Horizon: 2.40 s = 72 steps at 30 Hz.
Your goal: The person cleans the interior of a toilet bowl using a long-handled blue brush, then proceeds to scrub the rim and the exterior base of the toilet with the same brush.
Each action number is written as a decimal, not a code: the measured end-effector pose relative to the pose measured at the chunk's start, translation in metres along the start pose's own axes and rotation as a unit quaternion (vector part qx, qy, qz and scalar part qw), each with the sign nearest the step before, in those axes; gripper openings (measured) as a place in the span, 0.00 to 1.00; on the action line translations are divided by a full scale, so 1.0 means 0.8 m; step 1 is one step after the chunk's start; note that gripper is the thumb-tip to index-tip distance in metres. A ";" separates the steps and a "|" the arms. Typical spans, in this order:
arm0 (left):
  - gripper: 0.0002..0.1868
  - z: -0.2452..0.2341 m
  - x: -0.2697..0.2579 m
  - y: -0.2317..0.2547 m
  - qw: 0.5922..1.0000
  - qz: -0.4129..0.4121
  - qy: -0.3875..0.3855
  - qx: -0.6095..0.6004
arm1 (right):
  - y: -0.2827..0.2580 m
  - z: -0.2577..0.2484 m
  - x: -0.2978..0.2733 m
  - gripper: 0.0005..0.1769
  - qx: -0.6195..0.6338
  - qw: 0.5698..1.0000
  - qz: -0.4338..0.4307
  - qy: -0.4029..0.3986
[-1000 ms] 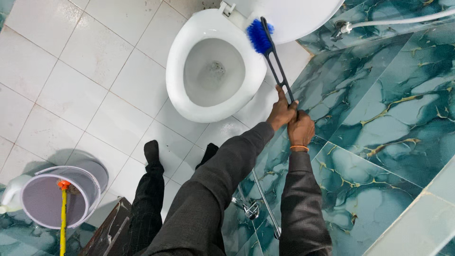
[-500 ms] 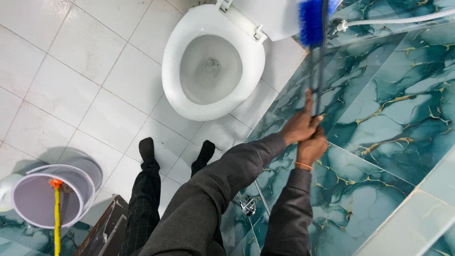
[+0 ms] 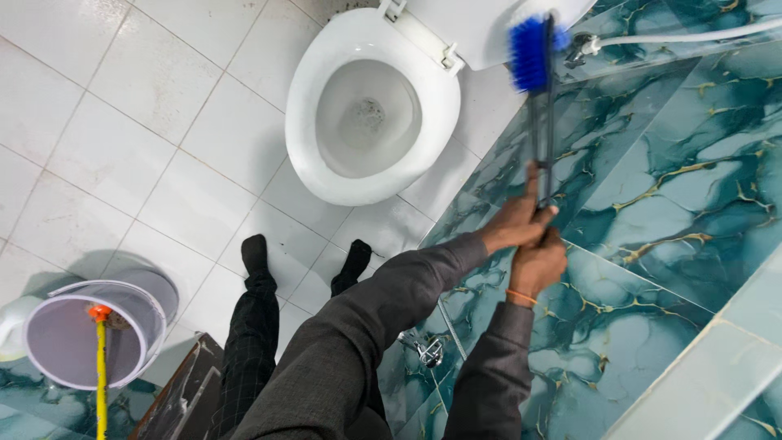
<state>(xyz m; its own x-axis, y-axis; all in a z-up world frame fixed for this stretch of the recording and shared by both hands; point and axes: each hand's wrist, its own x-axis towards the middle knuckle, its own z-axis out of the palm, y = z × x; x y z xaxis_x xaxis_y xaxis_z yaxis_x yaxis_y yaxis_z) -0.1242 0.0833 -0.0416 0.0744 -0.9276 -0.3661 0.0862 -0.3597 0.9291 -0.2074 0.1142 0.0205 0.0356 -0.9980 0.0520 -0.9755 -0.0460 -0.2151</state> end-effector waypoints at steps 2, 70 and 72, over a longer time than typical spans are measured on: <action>0.57 -0.007 -0.011 0.046 0.996 0.087 0.019 -0.029 | -0.009 -0.029 0.005 0.18 0.019 0.999 -0.022 0.041; 0.55 -0.142 0.112 0.048 0.948 0.129 0.264 -0.119 | -0.147 0.005 0.139 0.13 0.058 0.961 -0.268 -0.013; 0.57 -0.136 0.097 0.029 0.965 0.019 0.199 -0.172 | -0.139 0.013 0.129 0.15 0.028 0.961 -0.274 -0.016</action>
<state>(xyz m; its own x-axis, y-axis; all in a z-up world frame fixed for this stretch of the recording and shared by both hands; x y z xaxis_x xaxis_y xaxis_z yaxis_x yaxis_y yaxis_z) -0.0083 0.0142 -0.0540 0.4541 -0.8023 -0.3875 0.3954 -0.2083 0.8946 -0.0928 0.0162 0.0393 0.5482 -0.8240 0.1433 -0.7952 -0.5666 -0.2157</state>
